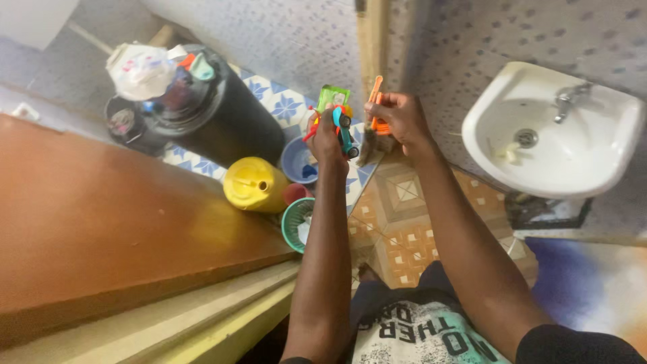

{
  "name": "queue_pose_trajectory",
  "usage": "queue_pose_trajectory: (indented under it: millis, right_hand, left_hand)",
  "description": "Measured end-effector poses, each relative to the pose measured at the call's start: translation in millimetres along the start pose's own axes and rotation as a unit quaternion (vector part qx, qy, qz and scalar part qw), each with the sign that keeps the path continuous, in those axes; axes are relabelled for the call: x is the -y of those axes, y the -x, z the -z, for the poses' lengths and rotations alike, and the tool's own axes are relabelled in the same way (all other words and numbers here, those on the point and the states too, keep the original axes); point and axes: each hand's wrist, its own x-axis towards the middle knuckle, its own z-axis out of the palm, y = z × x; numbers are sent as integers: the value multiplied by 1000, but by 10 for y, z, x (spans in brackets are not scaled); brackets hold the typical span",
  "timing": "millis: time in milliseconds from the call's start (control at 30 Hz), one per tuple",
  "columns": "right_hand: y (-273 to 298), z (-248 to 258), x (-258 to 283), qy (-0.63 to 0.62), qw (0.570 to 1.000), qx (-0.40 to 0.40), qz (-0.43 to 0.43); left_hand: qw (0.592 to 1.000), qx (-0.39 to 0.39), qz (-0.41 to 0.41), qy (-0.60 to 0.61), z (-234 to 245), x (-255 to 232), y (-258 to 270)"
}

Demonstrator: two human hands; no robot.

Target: The person washes several colorful plastic toys under a running tap in a small sink, then places them into a large water container. The person then pours water from a yellow jerrycan into a blue basin and scrubs a blue cloth with a bar of soap before rinsing it in the sink.

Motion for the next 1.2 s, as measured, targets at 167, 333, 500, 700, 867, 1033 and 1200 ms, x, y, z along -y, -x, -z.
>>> queue_pose_trajectory:
  millis: [167, 333, 500, 700, 867, 1033, 1200]
  right_hand:
    - [-276, -984, -44, 7, 996, 83, -19]
    - [-627, -1821, -199, 31, 988, 147, -41]
    - [-1172, -2550, -446, 36, 978, 203, -34]
    - [-2153, -3375, -665, 64, 969, 237, -34]
    - [-3184, -3945, -789, 102, 962, 254, -4]
    - [-4011, -4497, -893, 136, 959, 249, -16]
    - [-4695, -5002, -1208, 178, 953, 228, 88]
  left_hand:
    - [996, -39, -70, 31, 622, -701, -277]
    - [986, -120, -96, 58, 1175, -1049, -659]
    - [975, -156, -146, 65, 1596, -1270, -1128]
    - [965, -235, -117, 28, 1752, -1781, -1815]
    - [964, -235, -125, -3, 1938, -2067, -2670]
    - [952, -274, -132, 20, 2297, -2148, -3639]
    - [941, -324, -86, 42, 2648, -2244, -4351]
